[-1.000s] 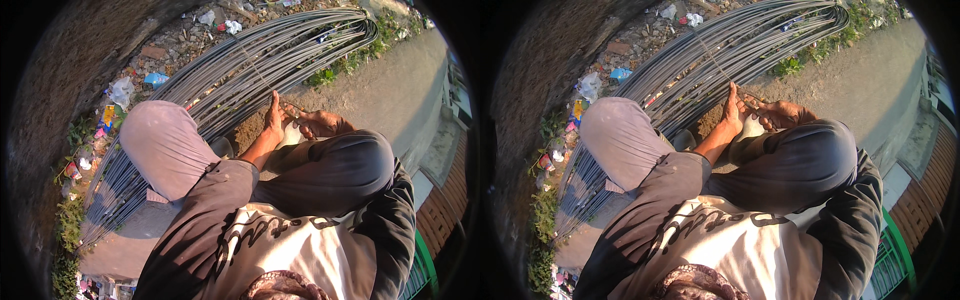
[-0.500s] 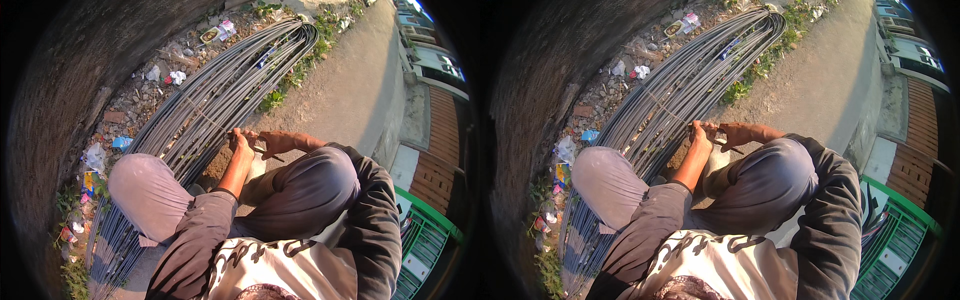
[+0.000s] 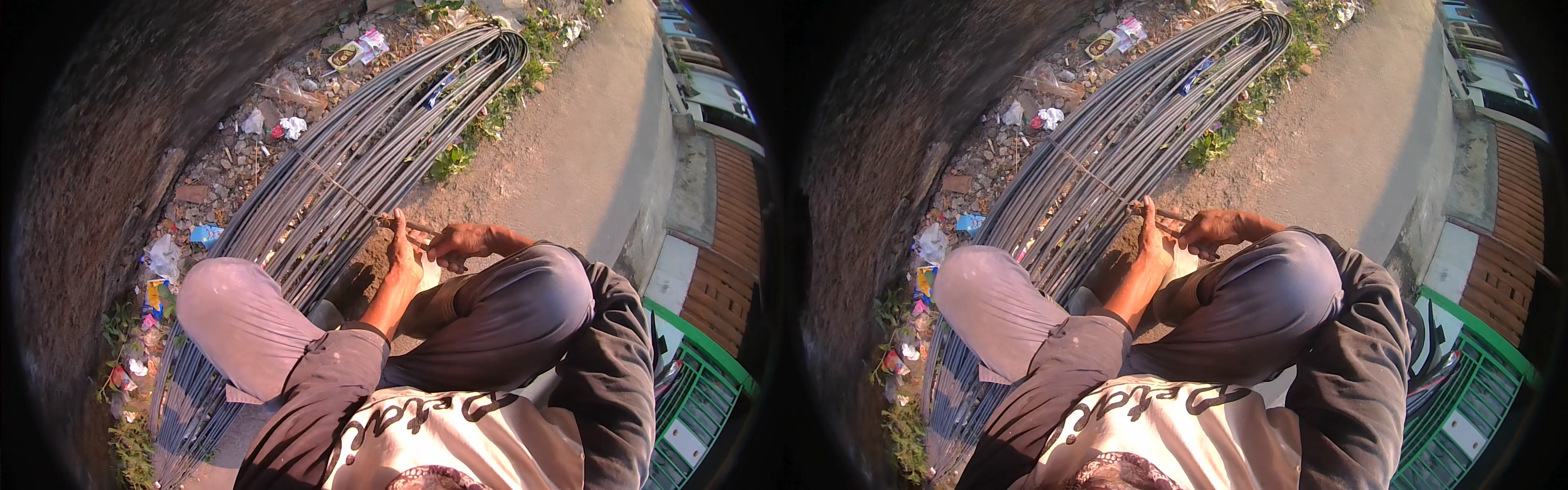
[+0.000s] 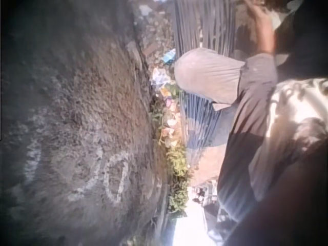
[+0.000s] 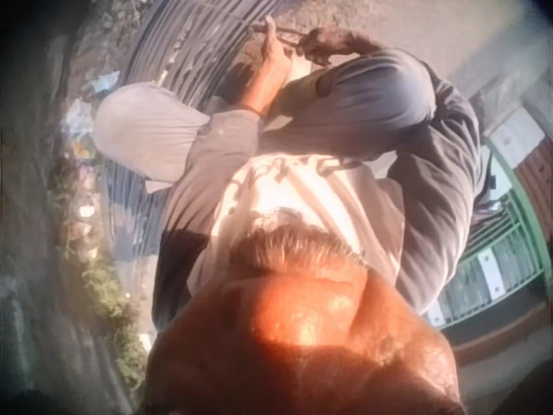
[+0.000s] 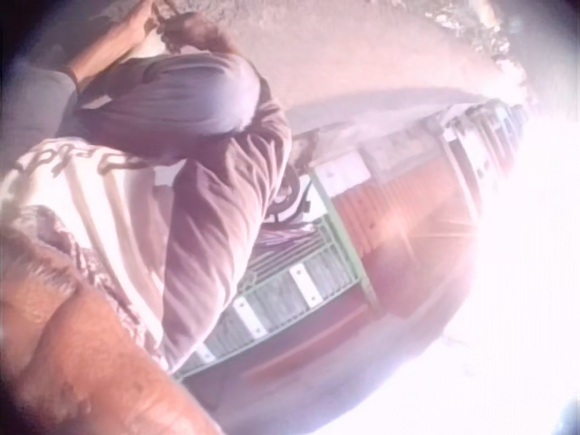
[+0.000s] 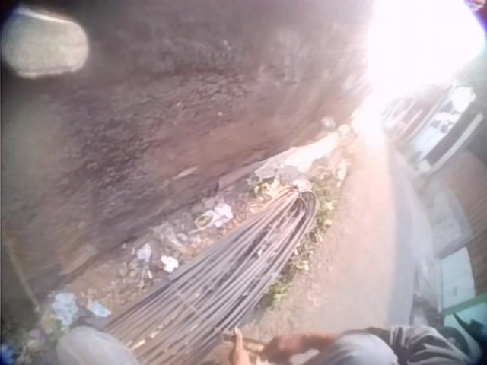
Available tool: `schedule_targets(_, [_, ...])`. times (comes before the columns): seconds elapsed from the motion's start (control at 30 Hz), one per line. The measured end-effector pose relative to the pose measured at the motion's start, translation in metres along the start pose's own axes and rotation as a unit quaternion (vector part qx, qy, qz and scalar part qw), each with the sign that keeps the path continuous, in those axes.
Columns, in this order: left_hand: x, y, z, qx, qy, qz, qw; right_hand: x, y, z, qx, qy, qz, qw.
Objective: The person squats beside a bundle of metal rods on the roadside and uses a wire and pliers to tie the rods together. The person then stands and continues to adjust the bundle before squatting again to secure it further.
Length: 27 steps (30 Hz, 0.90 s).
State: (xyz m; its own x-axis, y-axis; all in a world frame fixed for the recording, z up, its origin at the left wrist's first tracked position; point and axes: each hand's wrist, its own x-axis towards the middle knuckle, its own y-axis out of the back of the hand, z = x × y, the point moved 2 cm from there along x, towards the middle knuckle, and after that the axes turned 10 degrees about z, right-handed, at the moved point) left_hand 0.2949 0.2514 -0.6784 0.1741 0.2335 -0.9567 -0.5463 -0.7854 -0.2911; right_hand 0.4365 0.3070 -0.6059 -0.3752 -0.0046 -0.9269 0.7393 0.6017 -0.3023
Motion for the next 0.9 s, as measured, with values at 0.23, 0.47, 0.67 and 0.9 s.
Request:
schedule_targets(0.23, [-0.013,-0.013,-0.001,-0.09,0.135,-0.165,0.973,-0.007,-0.008,-0.003,0.213,-0.044,-0.136,0.966])
schedule_targets(0.47, [0.025,-0.02,-0.008,-0.03,0.019,-0.121,0.992,-0.014,0.004,-0.044,-0.348,0.051,0.136,0.926])
schedule_targets(0.67, [0.02,-0.034,-0.019,0.052,0.037,0.01,0.998,-0.007,0.0,0.005,-0.57,0.183,0.41,0.688])
schedule_targets(0.9, [-0.047,-0.008,-0.019,0.047,-0.005,0.018,0.999,-0.001,0.016,0.031,0.202,-0.076,-0.114,0.97])
